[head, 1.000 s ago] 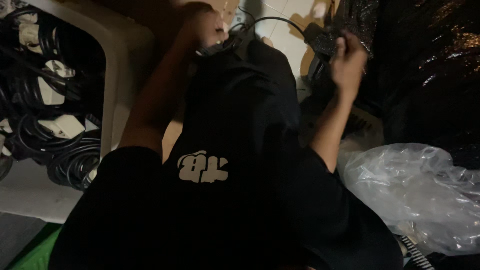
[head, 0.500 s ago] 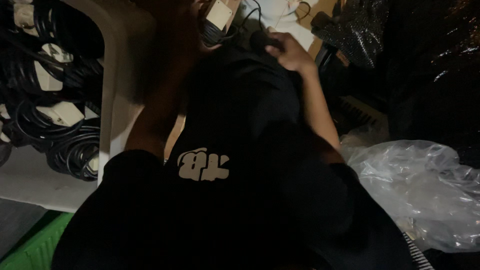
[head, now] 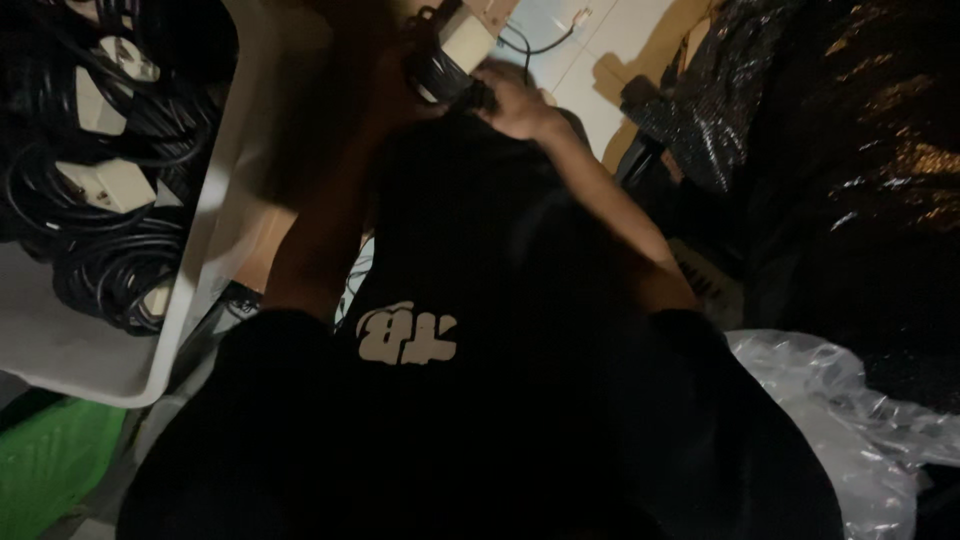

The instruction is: The person wraps an electrical cable around a white power strip while sitting on the floor, then places the coiled unit into a white storage bin filled with other cables.

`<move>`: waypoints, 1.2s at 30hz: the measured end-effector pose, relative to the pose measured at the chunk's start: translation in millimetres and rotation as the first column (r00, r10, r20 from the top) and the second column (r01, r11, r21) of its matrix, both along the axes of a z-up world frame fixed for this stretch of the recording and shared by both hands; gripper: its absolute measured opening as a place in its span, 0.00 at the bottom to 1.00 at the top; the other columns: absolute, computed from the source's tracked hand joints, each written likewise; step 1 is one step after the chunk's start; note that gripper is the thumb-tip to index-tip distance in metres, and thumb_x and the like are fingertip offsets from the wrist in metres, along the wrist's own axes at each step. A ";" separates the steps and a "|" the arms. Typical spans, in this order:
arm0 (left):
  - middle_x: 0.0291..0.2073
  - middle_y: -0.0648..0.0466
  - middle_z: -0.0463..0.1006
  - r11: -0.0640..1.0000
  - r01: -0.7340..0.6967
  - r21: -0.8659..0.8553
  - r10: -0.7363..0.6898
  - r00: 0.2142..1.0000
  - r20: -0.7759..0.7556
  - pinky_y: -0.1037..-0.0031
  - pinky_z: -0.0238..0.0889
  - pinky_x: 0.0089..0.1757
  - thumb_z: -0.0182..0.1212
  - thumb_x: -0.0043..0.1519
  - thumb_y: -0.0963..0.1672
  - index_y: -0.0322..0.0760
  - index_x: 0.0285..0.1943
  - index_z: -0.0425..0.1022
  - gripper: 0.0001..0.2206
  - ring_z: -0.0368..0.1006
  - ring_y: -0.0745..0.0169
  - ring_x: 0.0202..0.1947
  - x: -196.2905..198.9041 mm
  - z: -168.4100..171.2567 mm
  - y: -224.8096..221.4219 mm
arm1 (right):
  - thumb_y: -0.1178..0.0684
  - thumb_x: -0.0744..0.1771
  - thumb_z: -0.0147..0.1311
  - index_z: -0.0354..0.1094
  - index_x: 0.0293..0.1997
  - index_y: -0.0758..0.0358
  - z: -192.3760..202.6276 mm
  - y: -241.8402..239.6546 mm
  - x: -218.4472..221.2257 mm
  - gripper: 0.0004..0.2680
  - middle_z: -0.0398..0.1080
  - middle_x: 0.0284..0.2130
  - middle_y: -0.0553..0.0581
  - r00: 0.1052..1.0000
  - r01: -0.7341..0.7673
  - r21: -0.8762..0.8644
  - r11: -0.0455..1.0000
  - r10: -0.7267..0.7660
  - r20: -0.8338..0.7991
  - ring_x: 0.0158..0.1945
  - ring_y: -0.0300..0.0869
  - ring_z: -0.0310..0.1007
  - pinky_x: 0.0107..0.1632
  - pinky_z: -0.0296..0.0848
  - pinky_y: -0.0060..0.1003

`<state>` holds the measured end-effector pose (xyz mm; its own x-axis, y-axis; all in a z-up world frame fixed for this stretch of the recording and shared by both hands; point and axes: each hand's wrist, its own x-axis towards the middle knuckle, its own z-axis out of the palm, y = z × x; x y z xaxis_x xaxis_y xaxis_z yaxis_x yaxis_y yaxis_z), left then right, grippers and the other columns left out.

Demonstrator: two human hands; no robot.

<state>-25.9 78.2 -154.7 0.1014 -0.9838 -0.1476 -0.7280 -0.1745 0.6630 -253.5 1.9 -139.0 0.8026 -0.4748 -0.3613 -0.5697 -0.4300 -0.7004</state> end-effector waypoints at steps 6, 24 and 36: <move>0.51 0.45 0.71 0.997 0.072 0.004 -0.071 0.997 -0.009 0.58 0.69 0.40 0.76 0.61 0.48 0.42 0.67 0.69 0.27 0.73 0.48 0.42 1.2 52.8 -23.9 | 0.50 0.68 0.64 0.55 0.70 0.65 20.2 -30.6 -30.6 0.24 0.57 0.67 0.67 0.988 0.098 0.385 0.918 -0.136 0.074 0.70 0.57 0.55 0.68 0.57 0.56; 0.58 0.39 0.66 0.851 0.472 -0.230 -0.327 0.819 0.471 0.60 0.68 0.36 0.78 0.50 0.47 0.43 0.81 0.54 0.48 0.76 0.52 0.41 -86.2 187.7 -51.9 | 0.32 0.60 0.69 0.48 0.77 0.74 197.5 -66.5 -85.9 0.44 0.73 0.23 0.64 0.987 -0.143 -0.334 0.932 0.108 -0.121 0.42 0.56 0.79 0.75 0.55 0.56; 0.54 0.41 0.64 0.880 0.310 -0.360 -0.192 0.925 0.327 0.63 0.66 0.37 0.80 0.57 0.47 0.44 0.83 0.45 0.49 0.69 0.51 0.43 -157.6 182.8 -54.0 | 0.28 0.59 0.79 0.60 0.69 0.68 191.7 -54.0 -125.0 0.41 0.72 0.57 0.66 0.951 0.202 -0.544 0.814 -0.030 0.309 0.59 0.56 0.72 0.65 0.62 0.54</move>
